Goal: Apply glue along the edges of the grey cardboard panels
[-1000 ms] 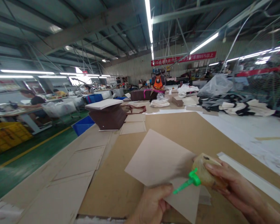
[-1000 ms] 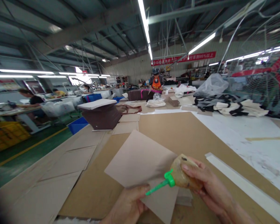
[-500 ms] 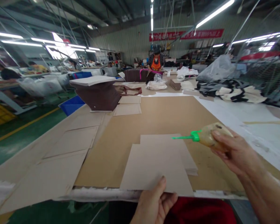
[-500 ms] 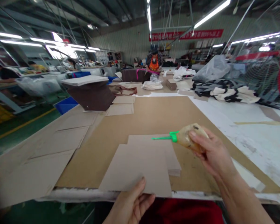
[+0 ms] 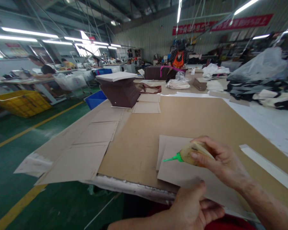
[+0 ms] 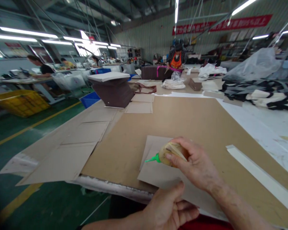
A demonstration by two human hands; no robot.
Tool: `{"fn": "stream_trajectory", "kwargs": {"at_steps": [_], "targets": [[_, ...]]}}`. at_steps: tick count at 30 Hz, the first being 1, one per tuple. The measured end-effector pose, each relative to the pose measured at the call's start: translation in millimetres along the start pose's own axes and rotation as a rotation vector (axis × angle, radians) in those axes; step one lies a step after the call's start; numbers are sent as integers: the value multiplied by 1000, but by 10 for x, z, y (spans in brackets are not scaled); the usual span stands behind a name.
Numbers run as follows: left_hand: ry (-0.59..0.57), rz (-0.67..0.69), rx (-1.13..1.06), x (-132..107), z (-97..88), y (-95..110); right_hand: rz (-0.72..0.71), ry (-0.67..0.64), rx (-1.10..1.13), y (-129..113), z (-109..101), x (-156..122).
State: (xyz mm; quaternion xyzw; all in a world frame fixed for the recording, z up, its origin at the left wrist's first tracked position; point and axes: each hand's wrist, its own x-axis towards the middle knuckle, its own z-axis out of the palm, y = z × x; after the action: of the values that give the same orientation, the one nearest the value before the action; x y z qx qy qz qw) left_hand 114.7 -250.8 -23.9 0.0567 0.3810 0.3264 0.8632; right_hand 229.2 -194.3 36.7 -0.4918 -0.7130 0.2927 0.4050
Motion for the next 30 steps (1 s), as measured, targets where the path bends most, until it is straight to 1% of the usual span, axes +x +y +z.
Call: {"fn": "stream_trajectory", "kwargs": {"at_steps": [5,10,14,19,21,23,25,30], "targets": [[8,-13,-28,67,-25,-32,-132,-83,-153,-11,31,79],[17,-6,-13,65,-28,-36,-217,-113,-231,-24,30,93],[41,-16,11,46,6,-24,-190,-199,-220,-59,41,75],[31,-5,24,46,22,-13,-175,-285,-93,-111,35,39],[55,-16,29,57,17,-15,-158,-278,-77,-122,37,38],[81,-38,30,71,8,-20,-150,-237,-95,-129,47,41],[84,-51,25,85,-6,-28,-157,-221,-118,-136,63,37],[52,-15,16,110,-40,-60,-172,-307,-71,-156,92,25]]}}
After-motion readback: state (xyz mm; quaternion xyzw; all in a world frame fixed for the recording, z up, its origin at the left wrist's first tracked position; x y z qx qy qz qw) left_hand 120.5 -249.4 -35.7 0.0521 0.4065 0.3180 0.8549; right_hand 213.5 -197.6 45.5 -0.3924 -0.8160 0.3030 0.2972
